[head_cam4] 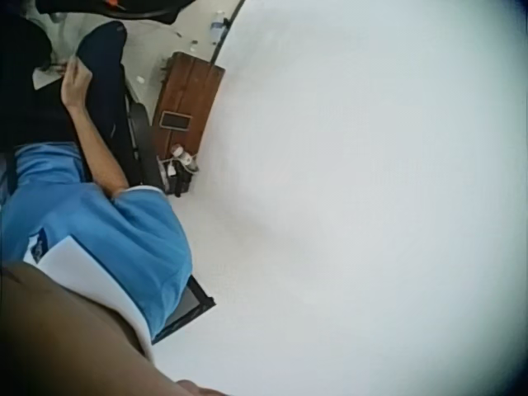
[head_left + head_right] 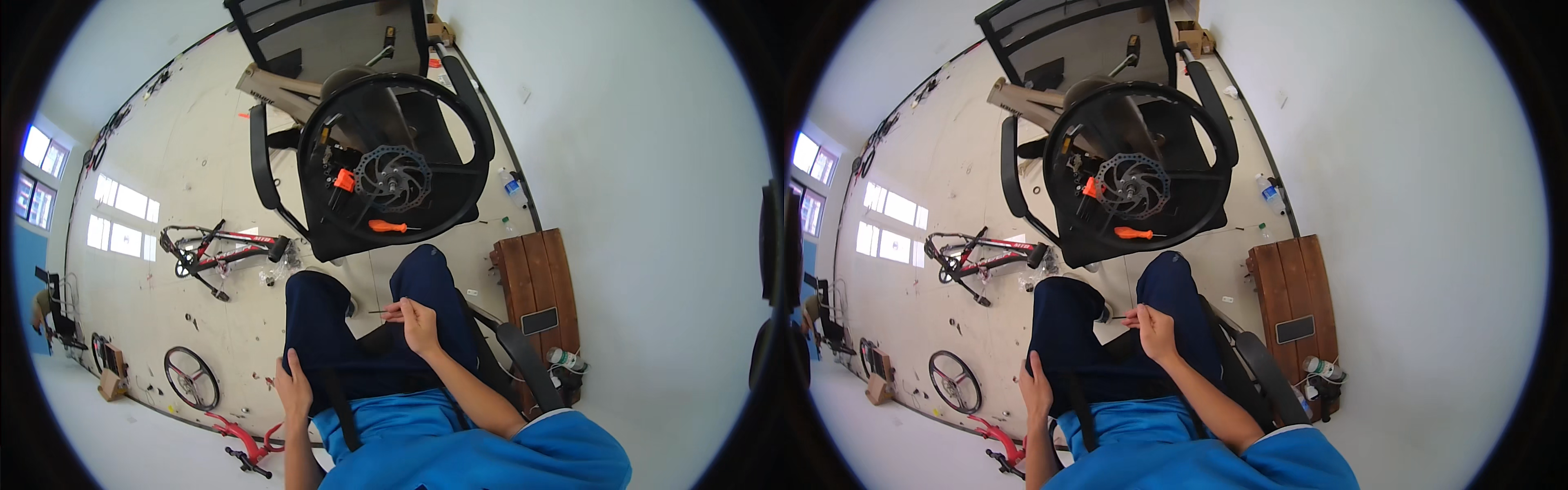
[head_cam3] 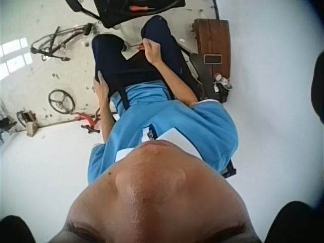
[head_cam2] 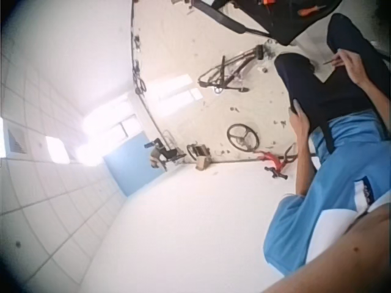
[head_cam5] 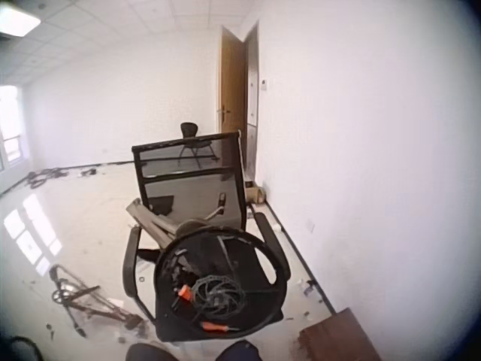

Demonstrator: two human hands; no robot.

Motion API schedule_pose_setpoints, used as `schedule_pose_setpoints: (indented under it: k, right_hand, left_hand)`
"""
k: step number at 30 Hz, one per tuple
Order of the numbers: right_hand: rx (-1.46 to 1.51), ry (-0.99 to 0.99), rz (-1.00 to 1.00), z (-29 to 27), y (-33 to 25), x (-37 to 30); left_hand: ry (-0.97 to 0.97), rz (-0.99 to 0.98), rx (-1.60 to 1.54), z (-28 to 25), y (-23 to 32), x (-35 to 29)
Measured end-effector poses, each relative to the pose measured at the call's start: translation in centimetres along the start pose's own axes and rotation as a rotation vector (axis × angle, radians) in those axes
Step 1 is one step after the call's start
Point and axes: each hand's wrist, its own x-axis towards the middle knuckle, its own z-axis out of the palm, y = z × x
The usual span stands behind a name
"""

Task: The person sits on a chair and assembles a bicycle disc brake rotor onto a hub using an Allen key. They insert bolts and tighten them sequentially while holding the rotor in place.

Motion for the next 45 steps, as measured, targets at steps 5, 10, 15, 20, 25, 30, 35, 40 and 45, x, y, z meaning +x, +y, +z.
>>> schedule_pose_setpoints:
  k: [5,10,15,20,25,30,35,40,45]
  right_hand:
    - [-0.07,-0.073,0.002,-1.5,0.1,0.7]
    - [0.084,-0.061,0.064,-1.6,-0.2,0.7]
    - [0.177,-0.101,0.106,-0.4,-1.6,0.5]
    - [0.162,-0.04,0.083,0.7,-4.2,3.3]
    - [0.222,-0.014,0.037,2.5,-7.0,8.8]
    - [0.255,0.115,-0.086,7.0,-8.0,15.4]
    - [0.202,0.224,-0.127,8.1,-7.3,18.1]
    - [0.12,0.273,-0.191,7.8,-6.3,18.7]
    - [-0.016,0.272,-0.247,7.4,-6.3,19.1]
  left_hand:
    - [-0.133,0.243,-0.292,5.6,10.9,-2.5]
    - [-0.394,0.28,-0.312,9.1,7.6,0.4]
    - [-0.39,0.431,-0.28,8.5,5.7,1.8]
    - [-0.373,0.754,-0.23,9.9,6.9,3.8]
    - [-0.387,0.531,-0.427,11.0,10.2,8.5]
    - [-0.327,0.555,-0.453,11.9,13.4,16.8]
    - [-0.429,0.498,-0.437,13.5,13.8,20.1]
    - [-0.475,0.457,-0.47,15.1,13.5,20.6]
    - [-0.541,0.4,-0.578,17.9,12.1,21.2]
